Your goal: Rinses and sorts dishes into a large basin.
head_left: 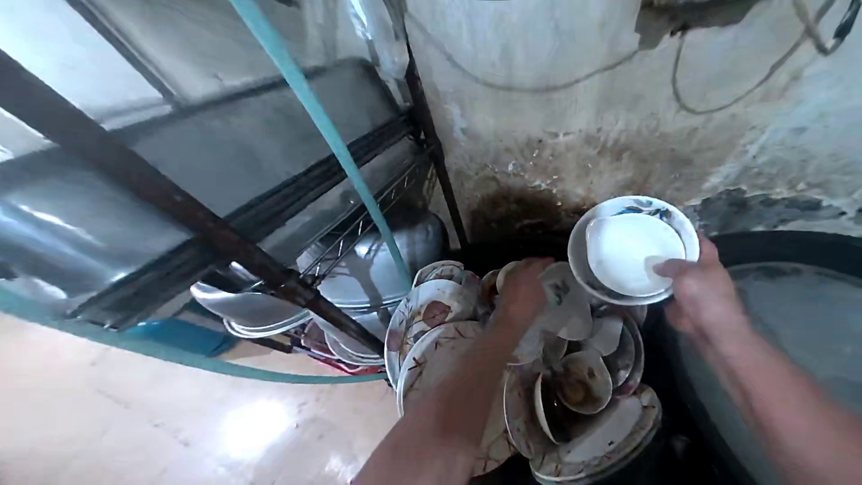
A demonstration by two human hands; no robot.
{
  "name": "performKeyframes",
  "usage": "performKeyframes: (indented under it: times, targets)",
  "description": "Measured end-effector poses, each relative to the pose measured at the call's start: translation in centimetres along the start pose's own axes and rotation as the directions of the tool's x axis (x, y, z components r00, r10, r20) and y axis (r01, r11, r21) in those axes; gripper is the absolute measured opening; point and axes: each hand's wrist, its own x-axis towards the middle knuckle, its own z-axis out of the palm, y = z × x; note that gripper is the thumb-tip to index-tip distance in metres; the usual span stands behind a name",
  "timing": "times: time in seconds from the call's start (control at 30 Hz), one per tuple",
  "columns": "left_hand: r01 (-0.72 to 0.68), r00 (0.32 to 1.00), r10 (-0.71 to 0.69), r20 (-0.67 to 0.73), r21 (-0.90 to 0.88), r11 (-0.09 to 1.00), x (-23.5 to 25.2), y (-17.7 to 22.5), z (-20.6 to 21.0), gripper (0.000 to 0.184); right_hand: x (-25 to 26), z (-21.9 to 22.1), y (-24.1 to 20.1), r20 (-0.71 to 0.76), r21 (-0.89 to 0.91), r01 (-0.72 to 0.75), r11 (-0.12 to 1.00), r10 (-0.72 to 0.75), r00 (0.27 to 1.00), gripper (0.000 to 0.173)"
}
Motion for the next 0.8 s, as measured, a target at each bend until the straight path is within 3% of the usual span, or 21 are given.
performKeyframes:
  times: [0.1,0.2,0.3,0.37,0.43,0.57,0.67,0.73,0.77,0.8]
  targets:
    - [-0.071,0.965,0.054,-0.257,-0.057,0.996,-0.3,-1.1,-1.4,0.06,-0.4,0.9,1.4,-0.005,0.12,-0.123,0.985,0.125,0.992,0.068]
    - [-0.088,0.934,0.045,-0.355,-0.105,0.991,-0.8,-0.6,-2.4,0.045,-0.9,2.7,2.8,0.002,0.106,-0.196,0.975,0.197,0.98,0.068]
    - [0.016,0.954,-0.137,-0.268,-0.409,0.912,-1.2,0.1,-2.8,0.041,-1.5,4.1,3.8,0.038,0.116,-0.23,0.966,0.227,0.973,0.071]
    - [0.096,0.939,-0.285,-0.192,-0.651,0.753,-1.7,0.1,-2.4,0.046,-1.6,4.7,4.7,0.057,0.176,-0.244,0.954,0.238,0.97,0.061]
    - [0.136,0.921,-0.367,-0.13,-0.776,0.616,-2.1,-0.3,-1.3,0.047,-1.9,5.2,4.5,0.108,0.208,-0.269,0.941,0.251,0.962,0.052]
    - [0.12,0.901,-0.432,-0.044,-0.93,0.347,-2.9,-0.6,1.3,0.047,-1.9,5.0,3.8,0.257,0.239,-0.403,0.884,0.342,0.904,0.053]
    - [0.129,0.874,-0.478,0.08,-0.989,0.072,-2.9,0.1,2.4,0.045,-1.3,3.4,4.2,0.262,0.087,-0.538,0.838,0.502,0.824,0.059]
    - [0.144,0.874,-0.458,0.165,-0.986,-0.08,-2.9,0.1,3.8,0.051,-0.8,2.4,4.6,0.186,-0.044,-0.478,0.877,0.477,0.859,0.066]
    - [0.153,0.884,-0.431,0.184,-0.983,-0.105,-3.2,0.1,4.7,0.058,-0.6,2.0,4.6,0.161,-0.102,-0.4,0.911,0.412,0.897,0.069]
    - [0.18,0.898,-0.404,0.173,-0.983,-0.021,-3.9,0.2,5.5,0.062,-0.5,1.7,4.3,0.144,-0.16,-0.307,0.938,0.33,0.933,0.069]
